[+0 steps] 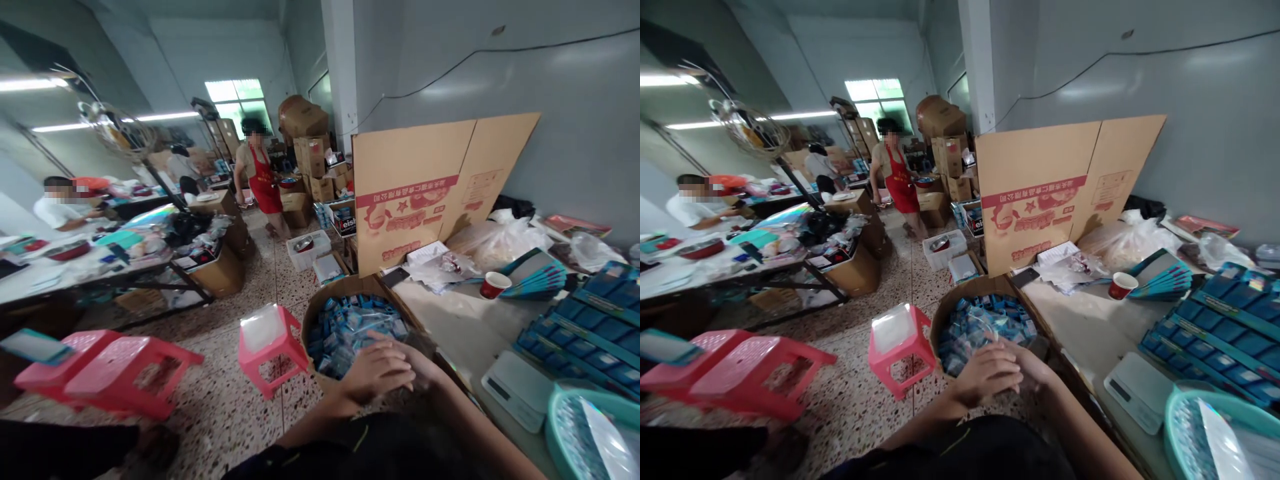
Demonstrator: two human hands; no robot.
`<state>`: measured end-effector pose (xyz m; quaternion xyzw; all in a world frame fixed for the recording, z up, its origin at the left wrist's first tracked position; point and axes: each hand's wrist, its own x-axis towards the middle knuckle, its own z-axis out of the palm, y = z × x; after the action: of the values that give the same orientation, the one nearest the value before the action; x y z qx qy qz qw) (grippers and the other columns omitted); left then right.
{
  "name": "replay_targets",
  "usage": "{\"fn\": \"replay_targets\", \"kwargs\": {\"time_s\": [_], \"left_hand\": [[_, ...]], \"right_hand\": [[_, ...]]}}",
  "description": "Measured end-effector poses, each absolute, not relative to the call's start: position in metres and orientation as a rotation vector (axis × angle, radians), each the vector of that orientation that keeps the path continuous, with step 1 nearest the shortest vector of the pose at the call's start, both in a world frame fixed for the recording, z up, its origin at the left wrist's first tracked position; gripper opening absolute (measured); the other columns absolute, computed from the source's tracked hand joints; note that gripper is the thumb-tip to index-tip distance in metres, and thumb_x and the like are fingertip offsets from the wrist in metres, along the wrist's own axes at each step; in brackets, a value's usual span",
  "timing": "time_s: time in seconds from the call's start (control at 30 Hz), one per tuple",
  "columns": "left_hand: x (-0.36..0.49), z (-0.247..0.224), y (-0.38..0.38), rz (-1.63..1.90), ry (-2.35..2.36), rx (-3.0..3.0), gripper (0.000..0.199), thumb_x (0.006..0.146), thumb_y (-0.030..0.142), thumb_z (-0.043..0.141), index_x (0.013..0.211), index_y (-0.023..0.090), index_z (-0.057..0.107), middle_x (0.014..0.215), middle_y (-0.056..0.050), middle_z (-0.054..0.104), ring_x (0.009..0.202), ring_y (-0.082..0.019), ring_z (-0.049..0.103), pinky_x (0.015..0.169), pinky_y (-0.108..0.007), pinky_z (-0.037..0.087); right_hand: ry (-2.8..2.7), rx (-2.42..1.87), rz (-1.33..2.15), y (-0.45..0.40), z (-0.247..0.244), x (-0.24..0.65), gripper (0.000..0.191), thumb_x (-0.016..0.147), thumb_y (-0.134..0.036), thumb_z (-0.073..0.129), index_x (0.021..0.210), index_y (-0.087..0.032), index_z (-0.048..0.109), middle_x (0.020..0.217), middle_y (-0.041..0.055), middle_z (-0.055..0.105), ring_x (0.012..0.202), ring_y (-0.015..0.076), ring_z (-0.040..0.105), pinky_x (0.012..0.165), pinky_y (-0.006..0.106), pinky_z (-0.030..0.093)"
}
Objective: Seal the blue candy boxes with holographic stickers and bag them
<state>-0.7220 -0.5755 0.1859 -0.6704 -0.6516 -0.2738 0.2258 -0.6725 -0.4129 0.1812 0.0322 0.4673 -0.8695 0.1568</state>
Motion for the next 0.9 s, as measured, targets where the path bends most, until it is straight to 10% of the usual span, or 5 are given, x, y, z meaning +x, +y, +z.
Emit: {"fn": "replay_targets", "kwargs": {"time_s": [0.27, 0.43, 0.6, 0.73, 0.9], "left_hand": [[-0.732, 0.203, -0.62, -0.769, -1.753, -1.724, 0.015, 0.099, 0.03, 0.064, 0.111, 0.023, 0.071, 0.106, 0.0, 0.077, 0.117, -0.015, 0.067, 0.118, -0.034, 0.043], [-0.727, 0.208, -0.624, -0.818, -1.747, -1.641, 0.021, 0.098, 0.019, 0.063, 0.118, 0.021, 0.068, 0.106, -0.002, 0.077, 0.118, -0.016, 0.067, 0.123, -0.04, 0.038], [-0.734, 0.205, -0.612, -0.882, -1.727, -1.713, 0.024, 0.099, 0.015, 0.056, 0.119, 0.02, 0.068, 0.107, -0.005, 0.076, 0.117, -0.019, 0.068, 0.114, -0.041, 0.049], [-0.744, 0.199, -0.595, -0.958, -1.745, -1.797, 0.031, 0.097, 0.008, 0.052, 0.123, 0.019, 0.065, 0.115, -0.009, 0.072, 0.122, -0.022, 0.065, 0.108, -0.043, 0.053], [-0.763, 0.22, -0.572, -1.138, -1.62, -1.439, 0.059, 0.085, 0.001, 0.07, 0.14, 0.013, 0.052, 0.124, -0.017, 0.064, 0.131, -0.03, 0.057, 0.109, -0.05, 0.05]], "right_hand": [[1.031, -0.153, -2.698, -0.429, 0.203, -0.705, 0.065, 0.087, -0.044, 0.077, 0.145, -0.034, 0.051, 0.151, 0.0096, 0.053, 0.127, 0.0247, 0.06, 0.11, 0.044, 0.046], [2.167, -0.448, -2.456, -0.427, 0.219, -0.714, 0.048, 0.111, -0.043, 0.027, 0.156, -0.033, 0.039, 0.146, 0.0101, 0.059, 0.125, 0.0214, 0.064, 0.09, 0.045, 0.06], [3.301, -0.005, -1.828, -0.417, 0.222, -0.723, 0.035, 0.1, -0.009, 0.039, 0.099, -0.011, 0.074, 0.107, 0.0098, 0.078, 0.093, 0.0086, 0.072, 0.076, 0.018, 0.057], [3.362, -0.131, -1.637, -0.387, 0.219, -0.706, 0.043, 0.097, -0.007, 0.054, 0.139, -0.015, 0.061, 0.145, 0.0138, 0.059, 0.128, 0.0211, 0.061, 0.103, 0.037, 0.052], [3.355, -0.338, -1.212, -0.356, 0.201, -0.664, 0.049, 0.092, -0.013, 0.058, 0.14, -0.023, 0.063, 0.165, 0.0097, 0.035, 0.154, 0.029, 0.027, 0.125, 0.051, 0.024]]}}
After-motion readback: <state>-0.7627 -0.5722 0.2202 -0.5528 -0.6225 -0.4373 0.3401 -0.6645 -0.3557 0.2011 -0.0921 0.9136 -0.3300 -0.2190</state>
